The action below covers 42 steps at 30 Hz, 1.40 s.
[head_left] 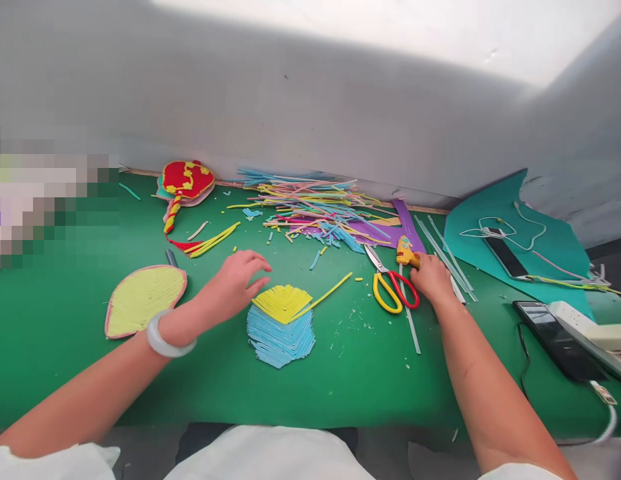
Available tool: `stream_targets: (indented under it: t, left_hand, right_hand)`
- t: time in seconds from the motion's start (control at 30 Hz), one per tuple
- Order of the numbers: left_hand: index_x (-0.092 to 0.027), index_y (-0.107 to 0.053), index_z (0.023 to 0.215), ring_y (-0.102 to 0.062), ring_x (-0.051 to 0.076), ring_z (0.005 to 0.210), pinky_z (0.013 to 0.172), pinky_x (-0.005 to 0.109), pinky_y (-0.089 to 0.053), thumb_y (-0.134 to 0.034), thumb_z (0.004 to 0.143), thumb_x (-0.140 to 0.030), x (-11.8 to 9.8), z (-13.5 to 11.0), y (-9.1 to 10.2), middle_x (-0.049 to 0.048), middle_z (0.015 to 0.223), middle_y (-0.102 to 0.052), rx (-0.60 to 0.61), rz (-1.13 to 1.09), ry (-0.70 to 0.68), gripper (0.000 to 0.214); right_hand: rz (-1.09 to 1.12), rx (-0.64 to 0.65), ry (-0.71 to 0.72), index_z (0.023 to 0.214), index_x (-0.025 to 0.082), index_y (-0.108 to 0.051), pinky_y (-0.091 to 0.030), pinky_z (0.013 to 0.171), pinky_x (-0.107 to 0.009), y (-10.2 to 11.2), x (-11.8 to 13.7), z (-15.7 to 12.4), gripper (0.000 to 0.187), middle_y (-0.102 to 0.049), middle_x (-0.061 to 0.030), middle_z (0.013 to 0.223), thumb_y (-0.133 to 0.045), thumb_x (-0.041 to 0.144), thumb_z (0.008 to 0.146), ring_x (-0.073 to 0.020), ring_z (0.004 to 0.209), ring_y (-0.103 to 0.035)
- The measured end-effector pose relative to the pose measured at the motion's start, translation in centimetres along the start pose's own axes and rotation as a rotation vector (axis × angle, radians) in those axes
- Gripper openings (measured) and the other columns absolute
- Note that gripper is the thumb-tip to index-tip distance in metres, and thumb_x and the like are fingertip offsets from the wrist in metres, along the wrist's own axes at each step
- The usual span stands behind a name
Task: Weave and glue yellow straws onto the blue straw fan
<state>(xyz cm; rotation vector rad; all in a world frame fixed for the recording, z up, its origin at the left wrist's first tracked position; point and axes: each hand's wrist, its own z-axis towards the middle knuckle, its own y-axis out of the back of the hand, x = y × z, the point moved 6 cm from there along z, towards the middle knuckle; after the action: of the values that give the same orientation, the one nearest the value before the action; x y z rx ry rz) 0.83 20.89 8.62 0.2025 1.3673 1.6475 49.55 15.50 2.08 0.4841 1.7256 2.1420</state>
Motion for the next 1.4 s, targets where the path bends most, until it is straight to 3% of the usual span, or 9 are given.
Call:
stream_targets:
  t: [0.17,0.33,0.57,0.67,0.8,0.9,1.1,1.27,1.4]
  left_hand:
    - [-0.023,-0.063,0.110,-0.060,0.023,0.108,0.098,0.042,-0.047,-0.050,0.100,-0.032,-2.4,-3.9,0.3,0.0070,0.112,-0.065,-0.041,-0.051,0.081,0.019]
    - [-0.023,-0.061,0.113,-0.060,0.022,0.109,0.096,0.039,-0.047,-0.048,0.101,-0.031,-1.0,-5.8,1.5,0.0063,0.112,-0.064,-0.160,-0.031,0.210,0.020]
    - [-0.021,-0.062,0.108,-0.058,0.025,0.102,0.093,0.045,-0.047,-0.049,0.097,-0.027,1.1,-5.2,-1.4,0.0065,0.105,-0.065,0.142,0.069,0.168,0.017]
    - [-0.021,-0.062,0.106,-0.058,0.026,0.101,0.094,0.047,-0.045,-0.049,0.097,-0.029,1.0,-4.2,-1.7,0.0064,0.104,-0.065,0.132,0.073,0.126,0.018]
    - [-0.020,-0.061,0.111,-0.060,0.024,0.102,0.094,0.043,-0.045,-0.045,0.101,-0.032,0.7,-3.7,-1.5,0.0067,0.104,-0.066,0.024,0.048,0.066,0.023]
    - [-0.020,-0.061,0.111,-0.061,0.024,0.102,0.094,0.042,-0.045,-0.045,0.101,-0.032,1.2,-4.0,-1.6,0.0067,0.103,-0.067,-0.033,0.034,0.059,0.023]
    - [-0.020,-0.063,0.104,-0.063,0.024,0.097,0.093,0.041,-0.045,-0.044,0.101,-0.032,2.8,-4.4,-1.8,0.0060,0.096,-0.069,-0.075,0.000,0.102,0.023]
    - [-0.020,-0.064,0.103,-0.063,0.023,0.096,0.094,0.042,-0.046,-0.044,0.100,-0.035,2.9,-4.2,-1.8,0.0061,0.094,-0.069,-0.088,-0.026,0.109,0.025]
    - [-0.021,-0.065,0.102,-0.063,0.024,0.096,0.095,0.043,-0.046,-0.042,0.100,-0.037,2.7,-4.2,-1.9,0.0063,0.093,-0.069,-0.083,-0.034,0.123,0.027]
  right_hand:
    - [-0.116,0.061,0.016,0.145,0.013,-0.045,-0.043,0.087,-0.041,-1.0,-0.4,1.3,0.055,-0.057,-0.0216,0.125,-0.050,0.022,0.091,-0.0343,0.114,-0.056]
    - [-0.179,0.136,0.069,0.148,0.016,-0.044,-0.039,0.082,-0.038,-1.2,-0.4,2.4,0.053,-0.055,-0.0224,0.125,-0.048,0.025,0.095,-0.0335,0.115,-0.055]
    - [-0.250,0.204,0.069,0.151,0.015,-0.039,-0.040,0.075,-0.035,-1.4,-0.4,2.9,0.057,-0.053,-0.0256,0.124,-0.049,0.026,0.095,-0.0309,0.100,-0.062]
    - [-0.295,0.220,0.053,0.151,0.016,-0.038,-0.042,0.076,-0.036,-1.5,-0.6,3.0,0.060,-0.057,-0.0242,0.118,-0.051,0.027,0.094,-0.0321,0.097,-0.063]
    - [-0.338,0.225,0.047,0.152,0.016,-0.035,-0.045,0.081,-0.038,-1.5,-0.6,3.2,0.064,-0.059,-0.0222,0.120,-0.053,0.027,0.092,-0.0335,0.102,-0.063]
    - [-0.349,0.216,0.048,0.155,0.015,-0.027,-0.045,0.081,-0.038,-1.7,-0.6,3.4,0.070,-0.057,-0.0235,0.127,-0.053,0.029,0.092,-0.0337,0.106,-0.063]
    - [-0.354,0.167,0.035,0.155,0.007,-0.022,-0.046,0.080,-0.039,-1.7,-0.8,3.1,0.077,-0.063,-0.0234,0.117,-0.054,0.035,0.091,-0.0340,0.103,-0.063]
    - [-0.356,0.071,0.047,0.150,0.014,-0.035,-0.042,0.082,-0.037,-0.2,-0.8,2.2,0.066,-0.061,-0.0184,0.119,-0.056,0.033,0.091,-0.0315,0.108,-0.058]
    - [-0.378,-0.087,-0.029,0.146,0.010,-0.039,-0.036,0.083,-0.042,2.0,-1.3,0.9,0.051,-0.058,-0.0233,0.116,-0.042,0.026,0.098,-0.0347,0.109,-0.052]
